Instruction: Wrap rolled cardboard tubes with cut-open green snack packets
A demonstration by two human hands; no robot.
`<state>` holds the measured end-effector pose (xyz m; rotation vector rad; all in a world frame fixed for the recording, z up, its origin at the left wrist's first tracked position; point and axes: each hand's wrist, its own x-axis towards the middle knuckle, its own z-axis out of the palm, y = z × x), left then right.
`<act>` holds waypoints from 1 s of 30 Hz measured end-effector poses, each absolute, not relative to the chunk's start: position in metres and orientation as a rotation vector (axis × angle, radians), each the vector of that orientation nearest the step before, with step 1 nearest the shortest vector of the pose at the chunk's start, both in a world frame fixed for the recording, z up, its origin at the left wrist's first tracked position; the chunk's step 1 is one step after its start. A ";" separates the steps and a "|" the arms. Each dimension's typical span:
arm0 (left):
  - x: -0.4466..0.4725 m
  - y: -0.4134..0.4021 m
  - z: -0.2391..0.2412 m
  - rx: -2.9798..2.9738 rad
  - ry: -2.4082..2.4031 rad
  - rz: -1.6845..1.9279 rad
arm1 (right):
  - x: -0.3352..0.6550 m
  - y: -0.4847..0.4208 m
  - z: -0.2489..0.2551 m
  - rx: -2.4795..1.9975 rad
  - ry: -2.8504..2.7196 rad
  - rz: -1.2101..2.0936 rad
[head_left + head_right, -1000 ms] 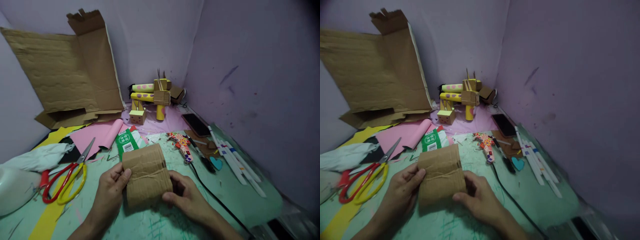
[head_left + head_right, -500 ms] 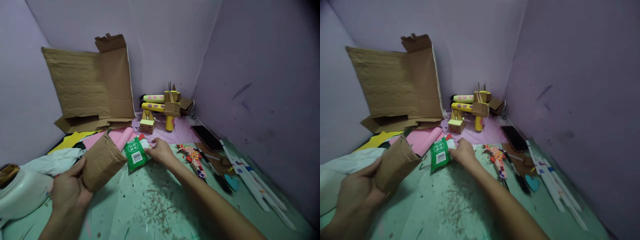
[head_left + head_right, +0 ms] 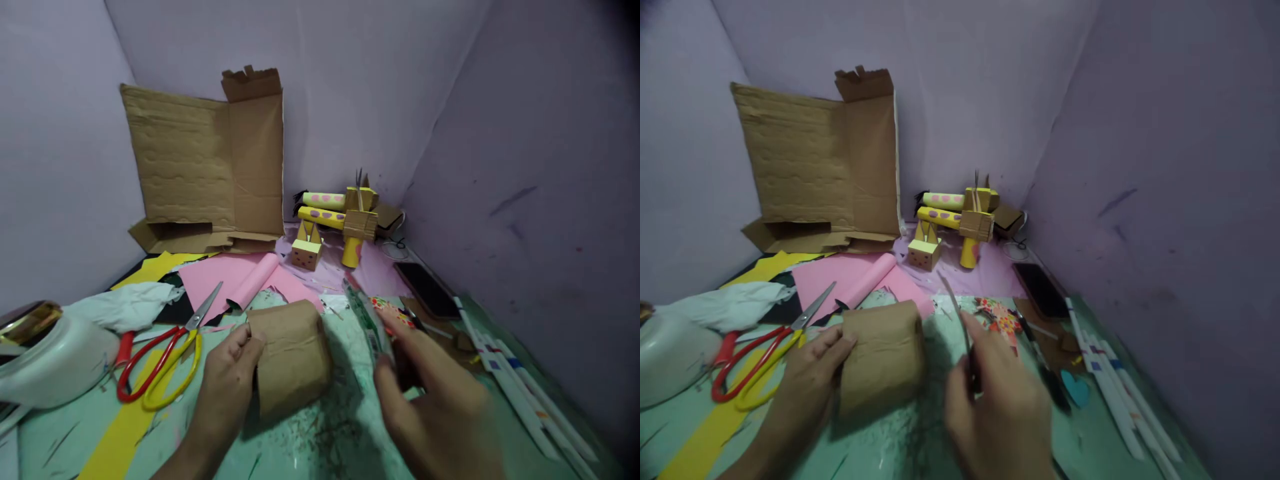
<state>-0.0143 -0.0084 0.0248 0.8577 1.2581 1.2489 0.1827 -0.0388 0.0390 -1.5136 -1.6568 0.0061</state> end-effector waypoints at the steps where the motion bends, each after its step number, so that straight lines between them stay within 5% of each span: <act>1: -0.010 -0.012 0.026 0.923 1.296 1.253 | 0.173 -0.046 0.037 -1.499 -1.740 -0.086; 19: -0.006 -0.030 0.017 0.761 0.879 1.301 | 0.098 -0.062 -0.022 -1.157 -2.015 -0.348; 27: -0.005 -0.023 0.015 0.788 0.932 1.300 | 0.133 -0.051 -0.003 -1.264 -1.620 -0.152; 30: -0.006 -0.021 0.018 0.729 0.974 1.330 | 0.154 -0.035 0.007 -1.443 -1.487 0.378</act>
